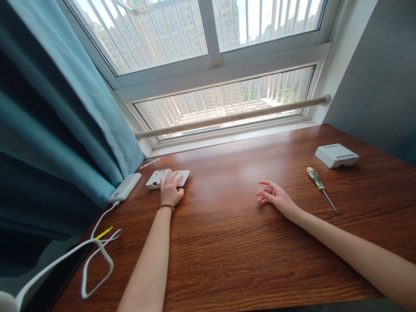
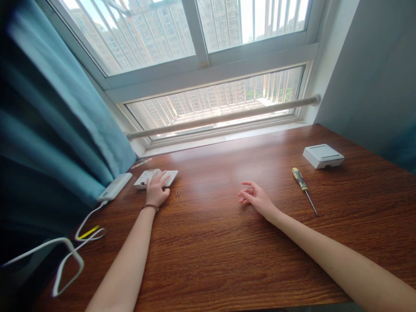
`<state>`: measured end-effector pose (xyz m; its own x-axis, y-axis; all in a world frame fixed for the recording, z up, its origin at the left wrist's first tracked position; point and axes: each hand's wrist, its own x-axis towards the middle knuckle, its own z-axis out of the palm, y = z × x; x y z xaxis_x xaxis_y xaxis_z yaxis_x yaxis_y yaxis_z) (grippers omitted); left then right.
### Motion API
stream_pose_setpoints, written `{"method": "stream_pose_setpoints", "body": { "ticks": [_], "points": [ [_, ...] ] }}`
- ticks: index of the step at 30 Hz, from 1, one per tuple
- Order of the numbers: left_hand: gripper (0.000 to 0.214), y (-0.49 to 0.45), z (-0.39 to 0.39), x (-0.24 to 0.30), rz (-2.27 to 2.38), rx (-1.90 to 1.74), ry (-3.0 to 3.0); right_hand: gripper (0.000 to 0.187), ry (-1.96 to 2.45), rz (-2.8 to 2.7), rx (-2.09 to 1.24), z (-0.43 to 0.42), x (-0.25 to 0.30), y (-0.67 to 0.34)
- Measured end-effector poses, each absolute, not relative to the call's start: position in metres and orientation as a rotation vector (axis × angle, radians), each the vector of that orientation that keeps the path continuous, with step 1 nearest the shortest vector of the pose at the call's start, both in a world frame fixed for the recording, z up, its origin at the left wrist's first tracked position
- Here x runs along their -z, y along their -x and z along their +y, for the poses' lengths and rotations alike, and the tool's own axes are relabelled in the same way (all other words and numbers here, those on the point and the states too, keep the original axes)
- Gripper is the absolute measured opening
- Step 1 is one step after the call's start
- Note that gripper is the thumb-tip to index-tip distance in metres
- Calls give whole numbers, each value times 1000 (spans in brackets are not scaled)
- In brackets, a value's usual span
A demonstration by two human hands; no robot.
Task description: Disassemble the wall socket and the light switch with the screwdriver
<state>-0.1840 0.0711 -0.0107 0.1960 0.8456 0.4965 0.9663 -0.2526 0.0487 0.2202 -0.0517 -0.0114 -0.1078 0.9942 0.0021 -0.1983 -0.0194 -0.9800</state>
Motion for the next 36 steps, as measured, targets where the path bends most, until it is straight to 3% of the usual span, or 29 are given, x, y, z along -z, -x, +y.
{"method": "stream_pose_setpoints", "body": {
  "ticks": [13, 25, 32, 36],
  "points": [
    [49, 187, 83, 22, -1756, 473, 2269, 47, 1019, -1149, -1360, -52, 12, -220],
    [52, 159, 62, -2, -1569, 681, 2166, 46, 1046, -1196, -1314, -51, 6, -219],
    [40, 81, 42, -21, -1046, 826, 2454, 33, 1168, -1367, -979, -32, -32, -267],
    [37, 20, 6, -18, -728, 810, 2706, 36, 1358, -1237, -498, -20, -47, -349]
  ]
}}
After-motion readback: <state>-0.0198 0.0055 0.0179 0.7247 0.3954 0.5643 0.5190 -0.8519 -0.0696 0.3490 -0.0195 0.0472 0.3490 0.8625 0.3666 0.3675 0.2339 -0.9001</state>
